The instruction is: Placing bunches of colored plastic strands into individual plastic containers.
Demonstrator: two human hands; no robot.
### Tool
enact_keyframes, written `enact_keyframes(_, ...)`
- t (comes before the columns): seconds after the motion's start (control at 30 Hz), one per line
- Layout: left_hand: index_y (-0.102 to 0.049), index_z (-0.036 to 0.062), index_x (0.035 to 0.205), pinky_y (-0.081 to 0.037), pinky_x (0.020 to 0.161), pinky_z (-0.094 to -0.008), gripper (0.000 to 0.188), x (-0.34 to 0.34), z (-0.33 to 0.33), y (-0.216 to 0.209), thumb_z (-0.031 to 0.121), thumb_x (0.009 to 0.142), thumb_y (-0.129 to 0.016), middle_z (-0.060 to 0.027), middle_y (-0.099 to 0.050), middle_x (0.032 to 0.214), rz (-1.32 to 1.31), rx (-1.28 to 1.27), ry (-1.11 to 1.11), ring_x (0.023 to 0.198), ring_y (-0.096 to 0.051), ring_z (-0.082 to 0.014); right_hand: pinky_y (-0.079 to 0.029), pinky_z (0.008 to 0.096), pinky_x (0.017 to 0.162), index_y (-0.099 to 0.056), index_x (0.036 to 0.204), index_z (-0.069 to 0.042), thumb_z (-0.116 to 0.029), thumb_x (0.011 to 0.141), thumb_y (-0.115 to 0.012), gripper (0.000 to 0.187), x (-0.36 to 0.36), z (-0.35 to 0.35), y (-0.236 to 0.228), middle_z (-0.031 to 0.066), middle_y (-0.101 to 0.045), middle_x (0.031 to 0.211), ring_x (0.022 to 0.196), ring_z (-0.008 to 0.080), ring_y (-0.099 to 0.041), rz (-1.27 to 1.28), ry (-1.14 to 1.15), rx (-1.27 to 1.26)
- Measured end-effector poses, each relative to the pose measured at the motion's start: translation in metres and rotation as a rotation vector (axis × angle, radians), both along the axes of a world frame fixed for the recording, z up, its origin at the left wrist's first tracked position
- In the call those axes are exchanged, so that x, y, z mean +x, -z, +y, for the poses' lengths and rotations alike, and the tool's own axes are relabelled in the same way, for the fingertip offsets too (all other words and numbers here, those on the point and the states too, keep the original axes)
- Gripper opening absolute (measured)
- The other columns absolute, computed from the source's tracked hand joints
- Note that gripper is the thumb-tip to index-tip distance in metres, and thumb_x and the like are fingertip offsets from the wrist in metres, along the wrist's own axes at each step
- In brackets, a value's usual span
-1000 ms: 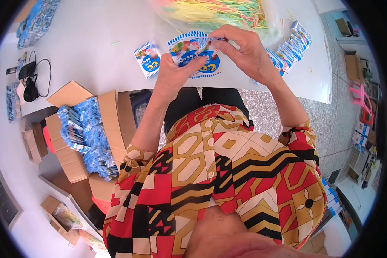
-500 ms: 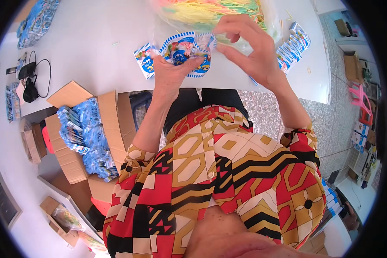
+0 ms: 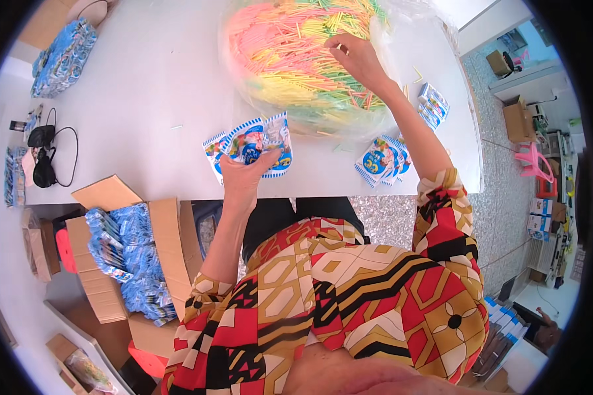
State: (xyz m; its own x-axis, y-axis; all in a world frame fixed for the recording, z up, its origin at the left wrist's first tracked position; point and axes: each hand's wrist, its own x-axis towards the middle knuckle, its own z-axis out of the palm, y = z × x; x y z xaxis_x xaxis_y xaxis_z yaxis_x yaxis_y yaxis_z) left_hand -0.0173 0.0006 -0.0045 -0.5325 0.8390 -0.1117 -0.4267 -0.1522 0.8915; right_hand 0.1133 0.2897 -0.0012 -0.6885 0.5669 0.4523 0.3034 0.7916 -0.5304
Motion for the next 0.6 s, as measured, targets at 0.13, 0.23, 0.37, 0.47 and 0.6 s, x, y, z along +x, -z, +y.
enact_keyframes(0.13,-0.062,-0.001,0.099,-0.053,0.071,-0.0268,0.032,-0.006,0.003,0.001,-0.004,0.07,-0.074,-0.007,-0.067,0.089,0.014,-0.019,0.003,0.075,-0.065,-0.0127,-0.048,0.0336,0.067,-0.062,0.099,-0.004,-0.009,0.081,-0.06,0.019,-0.019,0.05,0.011,0.0113,-0.064,0.09,0.073,0.0246,-0.06,-0.088,0.01,0.237)
enact_keyframes(0.23,-0.062,-0.001,0.099,-0.054,0.071,-0.0267,0.031,-0.01,0.005,0.0,-0.004,0.07,-0.073,-0.0071,-0.067,0.089,0.021,-0.034,0.008,0.075,-0.065,-0.0127,-0.047,0.0376,0.072,-0.062,0.102,-0.006,-0.011,0.08,-0.06,0.023,-0.035,0.076,0.017,0.0116,-0.064,0.094,0.08,0.0285,-0.06,-0.225,-0.031,0.323)
enact_keyframes(0.37,-0.062,-0.0012,0.099,-0.053,0.071,-0.0264,0.031,-0.009,0.012,0.003,-0.004,0.07,-0.073,-0.0074,-0.067,0.088,0.008,-0.037,0.041,0.075,-0.065,-0.0127,-0.046,0.0404,0.074,-0.06,0.099,-0.006,-0.016,0.078,-0.061,0.023,-0.039,0.112,0.032,0.0117,-0.063,0.092,0.083,0.0311,-0.058,-0.303,-0.148,0.482)
enact_keyframes(0.47,-0.062,-0.0014,0.098,-0.053,0.071,-0.0262,0.03,-0.013,0.01,0.006,-0.004,0.07,-0.072,-0.0079,-0.067,0.088,-0.006,-0.049,0.033,0.075,-0.065,-0.0126,-0.046,0.0423,0.072,-0.054,0.093,-0.005,-0.02,0.077,-0.063,0.024,-0.065,0.098,0.013,0.0124,-0.06,0.087,0.083,0.0322,-0.057,-0.614,-0.133,0.339)
enact_keyframes(0.6,-0.063,-0.0016,0.098,-0.053,0.071,-0.0263,0.029,-0.011,0.012,0.006,-0.004,0.071,-0.072,-0.0082,-0.067,0.088,0.002,-0.058,0.043,0.075,-0.065,-0.0126,-0.045,0.0434,0.071,-0.05,0.09,-0.004,-0.017,0.075,-0.065,0.025,-0.073,0.106,0.016,0.0133,-0.058,0.082,0.083,0.0332,-0.057,-0.69,-0.088,0.275)
